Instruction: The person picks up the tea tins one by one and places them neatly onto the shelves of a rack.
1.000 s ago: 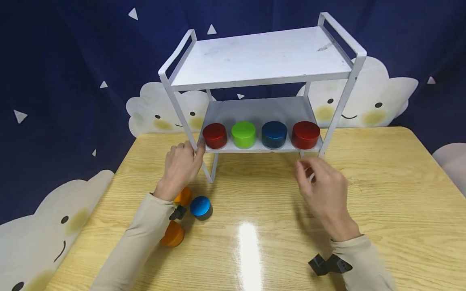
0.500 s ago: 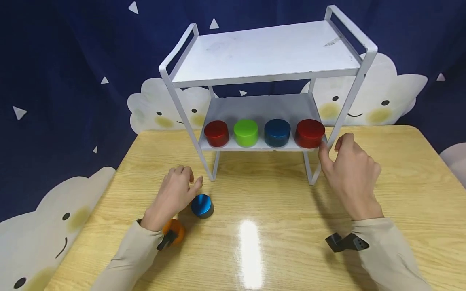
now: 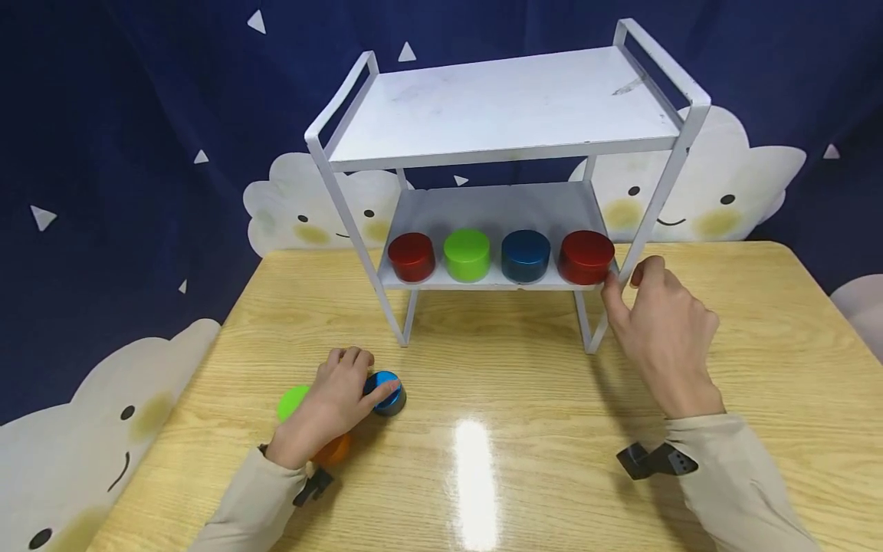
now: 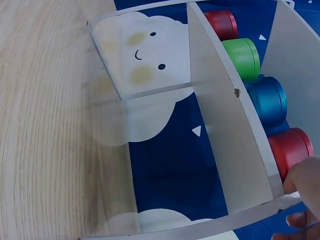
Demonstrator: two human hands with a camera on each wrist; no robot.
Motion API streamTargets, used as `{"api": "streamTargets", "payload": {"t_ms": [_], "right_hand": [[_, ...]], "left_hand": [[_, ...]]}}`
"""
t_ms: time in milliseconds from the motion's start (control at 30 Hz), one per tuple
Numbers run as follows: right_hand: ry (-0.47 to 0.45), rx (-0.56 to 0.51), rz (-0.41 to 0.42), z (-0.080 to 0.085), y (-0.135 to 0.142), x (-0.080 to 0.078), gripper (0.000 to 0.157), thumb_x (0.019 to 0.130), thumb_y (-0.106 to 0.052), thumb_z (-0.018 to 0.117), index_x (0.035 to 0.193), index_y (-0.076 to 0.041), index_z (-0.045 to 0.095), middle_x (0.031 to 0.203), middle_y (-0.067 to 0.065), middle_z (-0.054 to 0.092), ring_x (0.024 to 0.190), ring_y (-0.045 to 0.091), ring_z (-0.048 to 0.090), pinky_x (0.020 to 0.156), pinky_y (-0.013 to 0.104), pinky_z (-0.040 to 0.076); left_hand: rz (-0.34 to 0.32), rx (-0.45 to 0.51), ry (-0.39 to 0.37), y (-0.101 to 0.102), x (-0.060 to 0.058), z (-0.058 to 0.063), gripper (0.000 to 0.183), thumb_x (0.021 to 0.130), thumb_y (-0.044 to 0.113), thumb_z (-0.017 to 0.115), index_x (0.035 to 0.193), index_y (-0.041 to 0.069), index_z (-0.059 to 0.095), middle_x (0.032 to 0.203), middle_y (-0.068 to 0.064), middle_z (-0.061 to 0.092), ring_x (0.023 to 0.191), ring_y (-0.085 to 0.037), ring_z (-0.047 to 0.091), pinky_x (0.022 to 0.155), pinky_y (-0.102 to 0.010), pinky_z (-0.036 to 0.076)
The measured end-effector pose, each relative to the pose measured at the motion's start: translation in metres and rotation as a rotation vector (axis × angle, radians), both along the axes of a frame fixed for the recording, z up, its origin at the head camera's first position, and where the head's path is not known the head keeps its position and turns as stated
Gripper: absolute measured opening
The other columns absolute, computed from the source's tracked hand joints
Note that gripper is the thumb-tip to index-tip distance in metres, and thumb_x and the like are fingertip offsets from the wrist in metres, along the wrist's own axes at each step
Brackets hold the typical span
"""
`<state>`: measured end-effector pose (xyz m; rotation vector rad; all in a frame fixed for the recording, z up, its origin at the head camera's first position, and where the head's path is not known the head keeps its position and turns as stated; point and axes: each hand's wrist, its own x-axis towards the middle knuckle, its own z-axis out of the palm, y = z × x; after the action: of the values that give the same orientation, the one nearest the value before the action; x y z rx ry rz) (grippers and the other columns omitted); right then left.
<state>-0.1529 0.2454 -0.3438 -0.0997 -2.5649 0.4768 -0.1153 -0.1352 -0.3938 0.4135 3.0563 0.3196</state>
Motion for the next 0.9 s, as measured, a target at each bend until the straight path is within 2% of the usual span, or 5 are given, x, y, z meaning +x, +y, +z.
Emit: {"api": "streamTargets", "payload": {"t_ms": [233, 467, 700, 900], "right_hand": [[-0.004, -0.013, 0.01, -0.002, -0.001, -0.001, 0.045, 0.095, -0.041, 0.048, 0.093, 0.004, 0.053, 0.063, 0.016, 0.051, 0.045, 0.031, 0.045, 0.037, 0.039, 0.024], [0.001, -0.018, 0.007, -0.002, -0.001, -0.002, 0.043, 0.096, -0.039, 0.047, 0.087, 0.003, 0.051, 0.06, 0.014, 0.048, 0.044, 0.032, 0.043, 0.037, 0.039, 0.024], [-0.018, -0.039, -0.01, -0.004, 0.003, 0.0, 0.043, 0.095, -0.04, 0.047, 0.086, 0.002, 0.051, 0.063, 0.017, 0.051, 0.045, 0.035, 0.045, 0.037, 0.041, 0.024], [-0.013, -0.036, 0.004, -0.005, 0.001, -0.003, 0.044, 0.095, -0.041, 0.047, 0.088, 0.002, 0.052, 0.067, 0.019, 0.053, 0.046, 0.035, 0.047, 0.036, 0.04, 0.024]], "left_hand": [[0.0, 0.036, -0.038, 0.001, 0.003, -0.006, 0.063, 0.088, 0.049, 0.064, 0.117, -0.005, 0.054, 0.116, -0.021, 0.055, 0.111, -0.041, 0.043, 0.09, -0.052, 0.037], [-0.025, 0.009, -0.04, 0.001, 0.004, -0.009, 0.068, 0.081, 0.049, 0.073, 0.12, -0.003, 0.053, 0.121, -0.018, 0.054, 0.116, -0.04, 0.04, 0.094, -0.052, 0.034], [-0.065, -0.016, -0.026, 0.001, 0.008, -0.01, 0.064, 0.078, 0.041, 0.079, 0.12, -0.001, 0.054, 0.117, -0.017, 0.057, 0.11, -0.036, 0.042, 0.089, -0.049, 0.035], [-0.046, -0.009, 0.005, 0.0, 0.011, -0.012, 0.062, 0.076, 0.04, 0.08, 0.117, -0.001, 0.056, 0.112, -0.016, 0.059, 0.104, -0.035, 0.044, 0.085, -0.047, 0.037]]}}
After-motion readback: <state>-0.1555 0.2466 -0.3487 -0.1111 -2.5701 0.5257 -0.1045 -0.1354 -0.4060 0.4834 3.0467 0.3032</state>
